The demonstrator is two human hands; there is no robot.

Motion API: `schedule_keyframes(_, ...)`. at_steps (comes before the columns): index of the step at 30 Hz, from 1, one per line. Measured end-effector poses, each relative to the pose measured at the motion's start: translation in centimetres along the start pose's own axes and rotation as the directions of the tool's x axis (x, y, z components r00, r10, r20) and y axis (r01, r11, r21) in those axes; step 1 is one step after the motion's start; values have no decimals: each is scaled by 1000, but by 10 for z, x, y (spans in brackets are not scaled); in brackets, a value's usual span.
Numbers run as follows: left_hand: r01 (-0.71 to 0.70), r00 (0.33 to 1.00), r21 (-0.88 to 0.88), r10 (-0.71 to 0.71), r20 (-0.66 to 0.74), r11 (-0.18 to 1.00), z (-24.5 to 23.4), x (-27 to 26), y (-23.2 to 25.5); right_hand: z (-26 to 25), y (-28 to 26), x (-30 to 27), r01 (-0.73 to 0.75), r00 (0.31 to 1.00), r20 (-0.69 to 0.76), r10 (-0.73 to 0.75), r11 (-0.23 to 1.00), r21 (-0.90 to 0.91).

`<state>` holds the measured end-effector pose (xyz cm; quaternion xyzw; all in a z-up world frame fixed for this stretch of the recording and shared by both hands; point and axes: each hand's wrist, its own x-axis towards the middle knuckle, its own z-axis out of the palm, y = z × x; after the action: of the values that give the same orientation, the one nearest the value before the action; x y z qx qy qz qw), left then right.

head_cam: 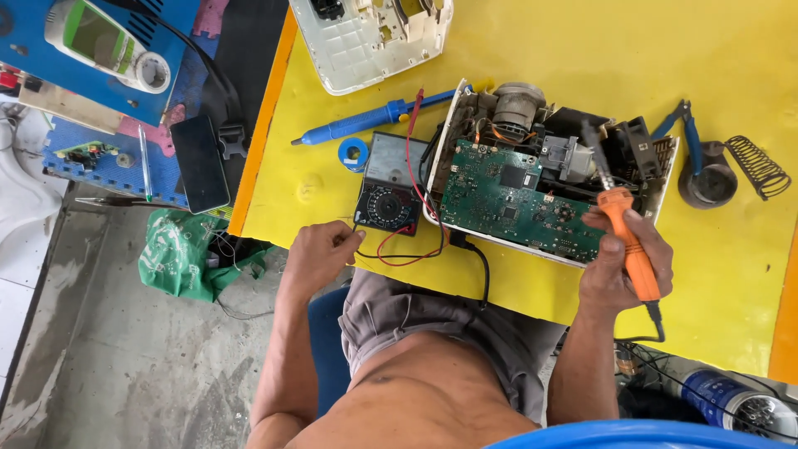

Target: The person uses multimeter probes to test points on a green circuit board inside a disassembled white appliance. They then use a soldering iron to apply heat to specific components on the board while holding it steady with their other hand.

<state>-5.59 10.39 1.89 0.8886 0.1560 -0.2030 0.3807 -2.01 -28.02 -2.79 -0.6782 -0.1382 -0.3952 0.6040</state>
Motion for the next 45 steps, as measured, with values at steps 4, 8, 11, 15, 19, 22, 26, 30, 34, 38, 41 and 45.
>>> schedule_keyframes(4, 51, 997, -580, -4, 82, 813, -9, 8, 2, 11, -9, 3, 148, 987, 57, -148, 989, -5)
schedule_keyframes(8, -7, 993, -730, 89, 74, 684, 7, 18, -8, 23, -17, 11, 323, 930, 227, -287, 936, -138)
schedule_keyframes(11, -81, 997, -584, 76, -34, 807, 7, 11, -12, 13, -10, 6, 331, 924, 224, -311, 942, -58)
schedule_keyframes(15, -122, 990, -694, 35, -139, 710, -5, 1, -12, 19, -27, 6, 340, 922, 229, -313, 936, -87)
schedule_keyframes(19, -36, 998, -968, 66, -20, 248, 12, 8, 12, 41, -25, -27, 292, 937, 212, -277, 956, -39)
schedule_keyframes(22, 96, 964, -994, 243, 106, 49, 42, 10, 26, 72, -42, -46, 118, 949, 279, -145, 987, 109)
schedule_keyframes(26, 188, 918, -982, 348, 188, 34, 73, 12, 39, 100, -59, -48, 43, 938, 331, -101, 983, 176)
schedule_keyframes(30, 210, 901, -975, 375, 219, 67, 80, 11, 41, 102, -60, -50, 109, 953, 269, -142, 985, 134)
schedule_keyframes(34, 177, 898, -977, 387, 209, 118, 77, 2, 48, 94, -58, -40, 191, 934, 292, -207, 978, 80)
schedule_keyframes(38, -592, 799, -407, 438, -413, 696, 80, -3, 57, 82, -52, -36, 205, 951, 229, -207, 978, 33)
schedule_keyframes(41, -855, 409, 58, 739, -536, 515, 89, -10, 80, 79, -56, -31, 205, 953, 232, -197, 979, -15)
schedule_keyframes(45, -938, 294, 2, 802, -520, 346, 114, 5, 85, 66, -54, -28, 82, 981, 177, -83, 997, 16)
